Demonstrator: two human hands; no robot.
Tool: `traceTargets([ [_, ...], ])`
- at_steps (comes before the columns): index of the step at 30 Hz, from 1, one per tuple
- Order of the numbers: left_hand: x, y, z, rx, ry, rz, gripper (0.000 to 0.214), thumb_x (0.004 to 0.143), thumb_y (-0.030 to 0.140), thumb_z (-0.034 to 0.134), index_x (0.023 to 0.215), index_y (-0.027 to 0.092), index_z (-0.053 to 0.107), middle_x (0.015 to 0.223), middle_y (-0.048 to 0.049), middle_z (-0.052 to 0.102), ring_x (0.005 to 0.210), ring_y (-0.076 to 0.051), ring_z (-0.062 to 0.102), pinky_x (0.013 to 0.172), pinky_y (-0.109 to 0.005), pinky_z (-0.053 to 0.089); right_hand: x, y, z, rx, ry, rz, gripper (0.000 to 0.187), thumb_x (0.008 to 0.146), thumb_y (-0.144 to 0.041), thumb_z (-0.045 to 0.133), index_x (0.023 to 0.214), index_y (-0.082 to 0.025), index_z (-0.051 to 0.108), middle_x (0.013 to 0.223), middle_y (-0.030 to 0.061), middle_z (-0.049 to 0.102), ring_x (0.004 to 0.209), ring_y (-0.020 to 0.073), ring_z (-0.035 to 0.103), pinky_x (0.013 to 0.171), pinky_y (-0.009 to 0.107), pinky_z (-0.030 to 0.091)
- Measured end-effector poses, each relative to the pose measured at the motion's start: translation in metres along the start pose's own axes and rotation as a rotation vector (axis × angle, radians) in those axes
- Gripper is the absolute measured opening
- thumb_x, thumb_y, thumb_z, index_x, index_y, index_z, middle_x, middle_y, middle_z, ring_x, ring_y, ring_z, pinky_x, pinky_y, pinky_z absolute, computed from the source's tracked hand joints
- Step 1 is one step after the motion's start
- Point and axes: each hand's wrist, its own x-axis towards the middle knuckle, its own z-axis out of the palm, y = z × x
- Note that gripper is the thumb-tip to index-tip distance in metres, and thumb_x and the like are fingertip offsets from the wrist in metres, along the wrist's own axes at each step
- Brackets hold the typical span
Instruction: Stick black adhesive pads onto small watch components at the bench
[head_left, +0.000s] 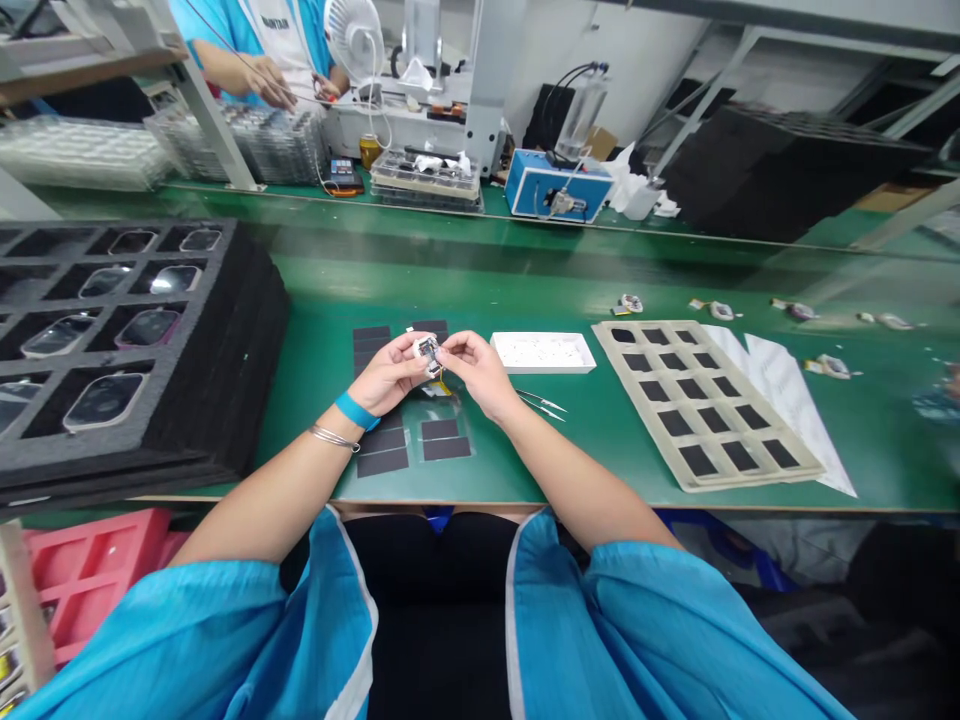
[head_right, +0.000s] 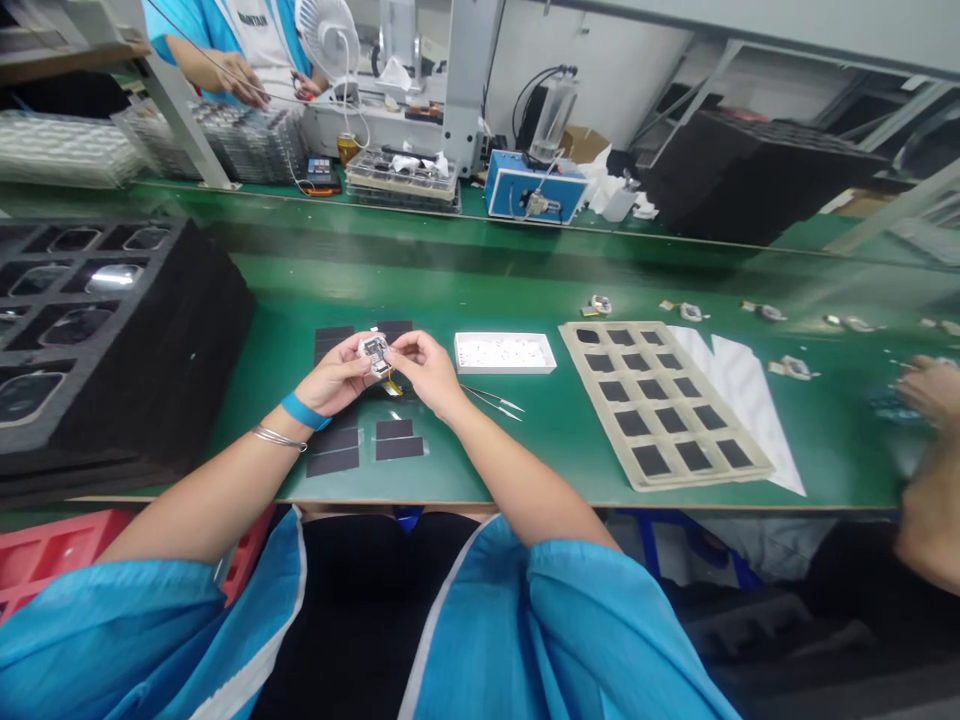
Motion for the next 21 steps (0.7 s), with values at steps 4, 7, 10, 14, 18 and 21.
traceTargets([
  [4, 0.0, 0.001, 0.002, -0.018, 0.003, -0.001, 0.052, 0.053, 0.027, 0.091, 0.098, 0.019, 0.067, 0.086, 0.0003, 0.069, 0.074, -0.012, 0.067, 0.072, -0.023, 0.056, -0.001, -0.001, 0.002, 0.21, -0.066, 0.21, 0.041, 0.065, -0.049, 0.077, 0.085, -0.021, 0.056, 0.082, -0.0022, 0.065, 0.078, 0.012, 0.064, 0.072, 0.027, 0.056],
  [7, 0.0, 0.002, 0.0, -0.006, 0.001, 0.022, 0.051, 0.055, 0.028, 0.09, 0.099, 0.019, 0.066, 0.088, -0.0014, 0.07, 0.077, -0.014, 0.068, 0.074, -0.026, 0.056, -0.002, -0.005, -0.004, 0.32, -0.231, 0.335, 0.042, 0.067, -0.044, 0.079, 0.097, -0.022, 0.06, 0.09, -0.0001, 0.069, 0.083, 0.0137, 0.068, 0.075, 0.031, 0.059],
  [10, 0.0, 0.004, -0.005, 0.017, -0.002, 0.051, 0.053, 0.058, 0.032, 0.089, 0.103, 0.02, 0.063, 0.096, -0.0048, 0.072, 0.088, -0.019, 0.07, 0.083, -0.032, 0.056, -0.001, -0.009, -0.014, 0.28, -0.395, 0.46, 0.046, 0.058, -0.031, 0.086, 0.098, -0.019, 0.066, 0.092, 0.004, 0.072, 0.08, 0.016, 0.071, 0.072, 0.032, 0.061],
  [14, 0.001, 0.006, -0.009, 0.028, 0.011, 0.058, 0.052, 0.061, 0.034, 0.087, 0.104, 0.019, 0.062, 0.097, -0.0066, 0.073, 0.093, -0.021, 0.07, 0.089, -0.035, 0.055, 0.003, -0.016, -0.029, 0.14, -0.305, 0.376, 0.03, 0.058, -0.024, 0.085, 0.085, -0.016, 0.073, 0.078, 0.0033, 0.072, 0.068, 0.0123, 0.068, 0.062, 0.024, 0.059],
  [18, -0.001, 0.007, -0.005, -0.013, 0.016, -0.011, 0.048, 0.061, 0.028, 0.086, 0.102, 0.017, 0.063, 0.094, -0.0064, 0.073, 0.085, -0.018, 0.071, 0.083, -0.03, 0.058, 0.003, -0.028, -0.039, 0.127, -0.214, 0.269, 0.028, 0.053, -0.019, 0.086, 0.078, -0.016, 0.075, 0.093, 0.0042, 0.073, 0.074, 0.01, 0.066, 0.069, 0.023, 0.058],
  [21, -0.003, 0.009, 0.0, -0.052, 0.04, -0.068, 0.043, 0.065, 0.022, 0.083, 0.102, 0.017, 0.062, 0.092, -0.0051, 0.074, 0.081, -0.016, 0.071, 0.076, -0.026, 0.059, 0.003, -0.032, -0.04, 0.152, -0.252, 0.245, 0.037, 0.049, -0.019, 0.088, 0.085, -0.016, 0.077, 0.105, 0.0063, 0.073, 0.085, 0.0136, 0.067, 0.081, 0.028, 0.057],
])
